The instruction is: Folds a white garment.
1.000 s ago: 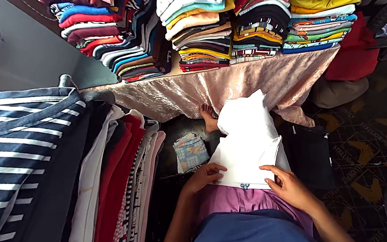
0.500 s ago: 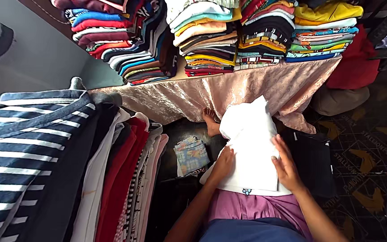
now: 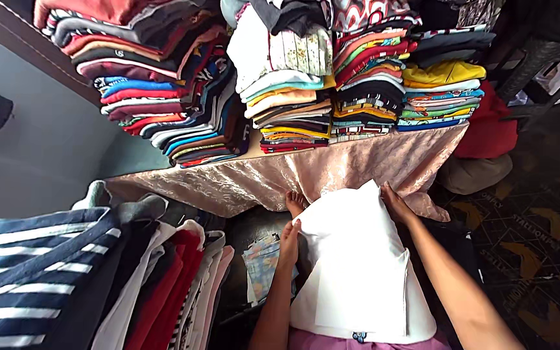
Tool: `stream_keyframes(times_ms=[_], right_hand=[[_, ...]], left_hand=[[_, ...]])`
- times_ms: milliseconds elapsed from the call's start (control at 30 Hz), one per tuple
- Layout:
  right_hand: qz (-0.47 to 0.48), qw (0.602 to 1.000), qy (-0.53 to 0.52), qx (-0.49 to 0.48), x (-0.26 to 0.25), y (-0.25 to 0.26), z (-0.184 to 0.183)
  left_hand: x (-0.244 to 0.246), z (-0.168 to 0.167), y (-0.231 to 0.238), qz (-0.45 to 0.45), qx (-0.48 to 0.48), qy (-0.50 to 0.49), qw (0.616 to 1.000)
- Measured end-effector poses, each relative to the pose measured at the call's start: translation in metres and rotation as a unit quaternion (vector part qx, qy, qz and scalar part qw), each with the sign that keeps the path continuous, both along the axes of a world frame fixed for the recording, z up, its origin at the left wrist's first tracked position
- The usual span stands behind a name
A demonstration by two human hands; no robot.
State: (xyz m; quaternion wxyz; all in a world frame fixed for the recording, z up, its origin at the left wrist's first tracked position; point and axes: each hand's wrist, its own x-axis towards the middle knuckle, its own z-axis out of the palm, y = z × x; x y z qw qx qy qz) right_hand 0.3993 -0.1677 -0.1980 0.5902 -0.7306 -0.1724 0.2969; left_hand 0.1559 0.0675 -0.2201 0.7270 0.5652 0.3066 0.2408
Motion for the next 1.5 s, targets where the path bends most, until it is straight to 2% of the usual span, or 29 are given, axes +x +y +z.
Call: stream_keyframes(times_ms=[67, 167, 267, 333, 400, 500, 567, 633, 700, 767, 800, 867, 933, 967, 1033, 1067, 1100, 1167, 1200, 1233, 1267, 1333, 1367, 1433, 1500], right_hand=[[0.052, 0.998, 0.013, -0.010, 0.017, 0.011, 0.003], [0.095, 0.995, 0.016, 0.010, 0.035, 0.024, 0.007], [0.161, 0.986, 0.023, 0.034, 0.044, 0.020, 0.005], [0.201, 0.978, 0.057, 0.007, 0.034, 0.006, 0.002], [0.205, 0.973, 0.102, -0.035, 0.020, -0.009, -0.016], [0.219, 0.957, 0.170, -0.083, 0.001, -0.034, -0.046], [0.233, 0.953, 0.185, -0.061, -0.006, -0.046, -0.069], [0.169, 0.973, 0.155, -0.026, -0.008, -0.053, -0.077], [0.003, 0.996, 0.087, 0.030, 0.002, -0.060, -0.081], [-0.156, 0.982, 0.042, 0.099, 0.025, -0.071, -0.074], [-0.204, 0.972, 0.019, 0.112, 0.037, -0.079, -0.062], [-0.231, 0.965, -0.062, 0.111, 0.060, -0.097, -0.033], [-0.176, 0.969, -0.126, 0.116, 0.074, -0.117, -0.004], [-0.118, 0.978, -0.134, 0.104, 0.078, -0.127, 0.009], [0.046, 0.991, -0.121, -0.014, 0.078, -0.143, 0.036], [0.128, 0.979, -0.111, -0.111, 0.074, -0.148, 0.041], [0.198, 0.951, -0.096, -0.218, 0.069, -0.151, 0.036], [0.296, 0.869, -0.056, -0.392, 0.056, -0.168, -0.008], [0.313, 0.843, -0.047, -0.435, 0.050, -0.185, -0.040], [0.306, 0.837, -0.033, -0.453, 0.044, -0.204, -0.065], [0.268, 0.854, -0.015, -0.446, 0.037, -0.219, -0.079], [0.119, 0.911, -0.026, -0.393, 0.026, -0.239, -0.090], [0.049, 0.921, -0.049, -0.384, 0.023, -0.241, -0.088], [-0.059, 0.917, -0.111, -0.378, 0.021, -0.237, -0.081], [-0.145, 0.903, -0.157, -0.372, 0.028, -0.231, -0.070]], left_hand=[[0.005, 0.020, 0.006, 0.055, 0.072, -0.036, 0.995], [0.011, 0.036, 0.012, 0.093, 0.160, -0.037, 0.982], [0.015, 0.016, 0.012, 0.091, 0.208, 0.020, 0.974], [0.015, -0.011, 0.005, 0.078, 0.224, 0.077, 0.969], [0.018, -0.034, -0.009, 0.058, 0.202, 0.117, 0.971], [0.027, -0.049, -0.037, 0.069, 0.097, 0.112, 0.986], [0.029, -0.054, -0.038, 0.070, 0.068, 0.098, 0.990], [0.028, -0.059, -0.033, 0.051, 0.076, 0.090, 0.992], [0.027, -0.059, -0.031, 0.042, 0.080, 0.086, 0.992], [0.027, -0.058, -0.032, 0.050, 0.084, 0.091, 0.991], [0.026, -0.057, -0.033, 0.054, 0.085, 0.094, 0.990], [0.026, -0.055, -0.034, 0.055, 0.089, 0.099, 0.990], [0.026, -0.054, -0.033, 0.049, 0.092, 0.099, 0.990], [0.026, -0.054, -0.033, 0.045, 0.098, 0.100, 0.989], [0.027, -0.056, -0.032, 0.044, 0.111, 0.106, 0.987], [0.027, -0.057, -0.031, 0.044, 0.113, 0.107, 0.987], [0.028, -0.057, -0.030, 0.044, 0.111, 0.107, 0.987], [0.028, -0.057, -0.031, 0.041, 0.107, 0.102, 0.988], [0.027, -0.058, -0.032, 0.041, 0.104, 0.098, 0.989], [0.027, -0.059, -0.032, 0.039, 0.104, 0.095, 0.989], [0.028, -0.058, -0.032, 0.038, 0.104, 0.093, 0.990], [0.029, -0.055, -0.030, 0.021, 0.098, 0.100, 0.990], [0.029, -0.053, -0.027, 0.005, 0.088, 0.111, 0.990], [0.033, -0.048, -0.015, -0.017, 0.051, 0.135, 0.989], [0.063, -0.064, 0.008, 0.057, 0.010, 0.064, 0.996]])
